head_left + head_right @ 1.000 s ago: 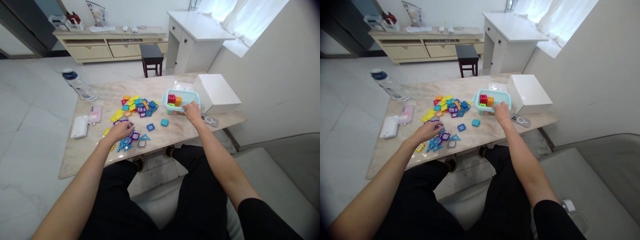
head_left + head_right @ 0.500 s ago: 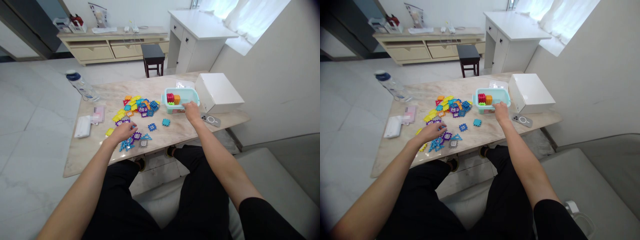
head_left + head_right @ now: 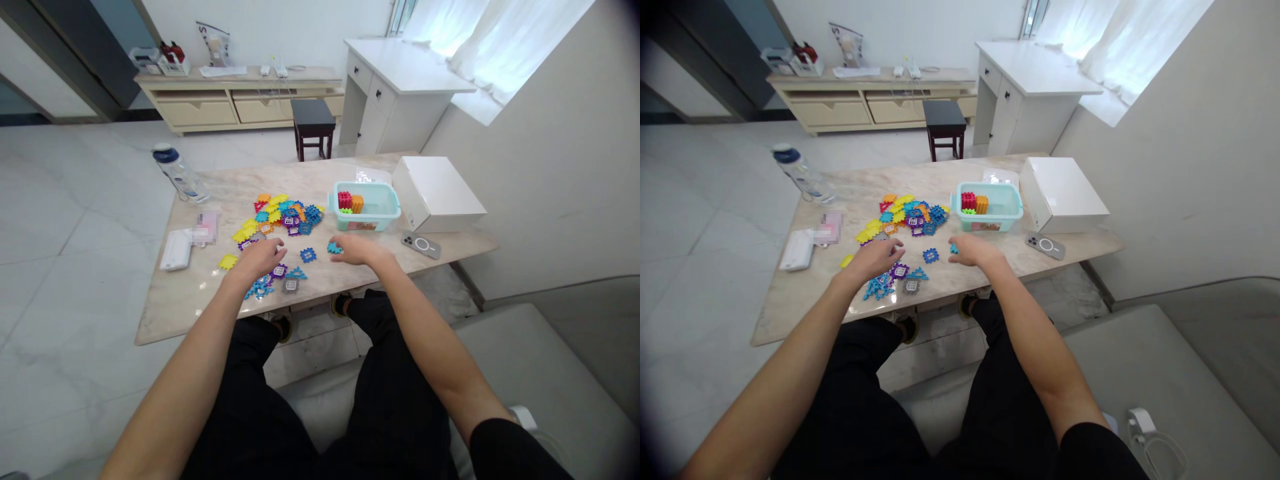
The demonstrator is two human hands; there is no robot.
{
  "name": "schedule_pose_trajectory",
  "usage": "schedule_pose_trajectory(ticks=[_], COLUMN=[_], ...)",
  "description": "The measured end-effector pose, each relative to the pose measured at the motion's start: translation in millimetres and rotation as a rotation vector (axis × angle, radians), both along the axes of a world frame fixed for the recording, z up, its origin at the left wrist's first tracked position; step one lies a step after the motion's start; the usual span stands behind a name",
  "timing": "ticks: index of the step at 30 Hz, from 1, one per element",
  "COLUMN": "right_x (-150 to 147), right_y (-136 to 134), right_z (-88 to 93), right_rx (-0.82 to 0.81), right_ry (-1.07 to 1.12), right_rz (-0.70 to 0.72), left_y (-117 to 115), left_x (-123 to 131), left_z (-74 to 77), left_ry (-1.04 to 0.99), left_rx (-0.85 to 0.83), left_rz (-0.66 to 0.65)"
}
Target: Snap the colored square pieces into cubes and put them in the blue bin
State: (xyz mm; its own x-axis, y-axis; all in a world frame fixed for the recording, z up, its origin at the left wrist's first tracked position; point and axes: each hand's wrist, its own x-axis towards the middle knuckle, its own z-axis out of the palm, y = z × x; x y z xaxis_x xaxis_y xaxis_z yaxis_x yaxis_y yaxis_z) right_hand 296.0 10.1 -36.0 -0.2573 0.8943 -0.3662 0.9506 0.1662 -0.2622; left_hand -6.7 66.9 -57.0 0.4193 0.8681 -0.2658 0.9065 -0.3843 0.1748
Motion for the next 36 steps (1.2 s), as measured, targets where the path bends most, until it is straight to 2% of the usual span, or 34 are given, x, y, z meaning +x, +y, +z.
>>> schedule_pose_trajectory(ticks=[2,4,8,11,17,22,28,33,36], right_x=[-31.6,-55.7,-75.0,-69.7,-55.4,-74.5,-103.8,-108.4,-109.5], right_y=[-6.3,-11.8,-18.0,-16.6,-2.2,6.0,12.0,19.7,23.0], right_z=[-5.7,-10.3,-12.2,-12.1,-25.6,-51.7,-73.1,-83.0,-89.5], right_rx=[-0.215,-0.292,-0.201,-0.133,-0.193,-0.174,0.009,-0.027,-0.046], right_ry=[-0.027,-0.056,-0.027,-0.021,-0.084,-0.108,-0.171,-0.138,-0.131], right_rz=[0.131,0.194,0.224,0.202,0.183,0.28,0.262,0.335,0.333], left_y=[-9.1,-20.0,-42.1,-47.9,-28.2,-20.6,-19.6,-10.2,-2.5], left_x=[12.1,23.3,35.6,31.8,5.0,-7.3,-17.5,-31.8,-45.9], left_z=[-1.0,-3.5,-1.8,5.1,7.4,4.9,4.6,4.3,3.7], left_ry=[0.026,0.03,0.005,-0.018,0.067,0.065,0.067,0.037,-0.048], left_rx=[-0.036,-0.095,-0.174,-0.133,0.019,0.087,0.1,0.12,0.162], left_rz=[-0.032,-0.083,-0.183,-0.158,0.027,0.037,0.054,0.085,0.116])
